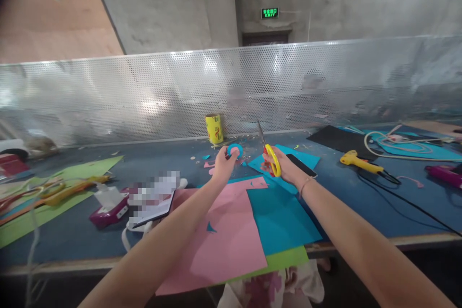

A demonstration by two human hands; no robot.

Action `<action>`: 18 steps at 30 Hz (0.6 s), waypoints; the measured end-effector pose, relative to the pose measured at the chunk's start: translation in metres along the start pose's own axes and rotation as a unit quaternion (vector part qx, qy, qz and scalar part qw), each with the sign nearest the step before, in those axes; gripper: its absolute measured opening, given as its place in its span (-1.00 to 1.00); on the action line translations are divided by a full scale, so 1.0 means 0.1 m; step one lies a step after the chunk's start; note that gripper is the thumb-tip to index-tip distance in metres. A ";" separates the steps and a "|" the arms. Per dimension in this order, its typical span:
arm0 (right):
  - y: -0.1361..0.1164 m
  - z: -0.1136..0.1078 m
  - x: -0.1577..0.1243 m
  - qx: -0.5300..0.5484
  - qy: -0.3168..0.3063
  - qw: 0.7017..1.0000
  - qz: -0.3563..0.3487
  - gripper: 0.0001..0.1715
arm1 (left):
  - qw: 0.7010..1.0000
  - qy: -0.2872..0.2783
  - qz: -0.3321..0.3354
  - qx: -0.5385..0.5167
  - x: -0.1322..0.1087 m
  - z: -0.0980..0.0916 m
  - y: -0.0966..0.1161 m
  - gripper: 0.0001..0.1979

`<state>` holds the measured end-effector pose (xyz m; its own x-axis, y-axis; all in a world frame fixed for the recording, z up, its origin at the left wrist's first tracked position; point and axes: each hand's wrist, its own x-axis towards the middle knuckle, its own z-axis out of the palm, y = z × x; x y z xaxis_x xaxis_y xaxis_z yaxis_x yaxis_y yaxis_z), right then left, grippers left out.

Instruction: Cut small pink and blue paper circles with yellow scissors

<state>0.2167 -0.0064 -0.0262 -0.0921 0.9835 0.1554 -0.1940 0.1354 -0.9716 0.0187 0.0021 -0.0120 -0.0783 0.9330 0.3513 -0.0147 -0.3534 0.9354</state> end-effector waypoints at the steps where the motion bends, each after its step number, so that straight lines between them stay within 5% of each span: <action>1: -0.01 0.04 -0.03 0.006 0.002 1.000 -0.004 -0.37 | 1.000 -0.013 -0.007 -0.008 -0.01 0.01 0.00 -0.85; 8: 0.06 0.23 -0.06 -0.047 0.011 0.997 -0.055 -0.29 | 0.994 -0.094 -0.018 -0.045 -0.09 0.11 -0.07 -0.77; 14: -0.03 0.16 -0.08 -0.190 -0.002 0.978 -0.082 -0.40 | 0.990 -0.093 -0.055 -0.091 -0.14 0.12 -0.01 -0.71; 18: -0.10 0.11 -0.10 -0.249 -0.014 0.965 -0.084 -0.36 | 0.983 -0.036 -0.088 -0.155 -0.08 0.07 0.01 -0.61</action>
<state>0.2088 -0.0192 -0.0166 -0.1284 0.9401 0.3157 0.2850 0.3399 -0.8962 0.0263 -0.0056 -0.0132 0.0234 0.9799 0.1982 -0.3258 -0.1800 0.9281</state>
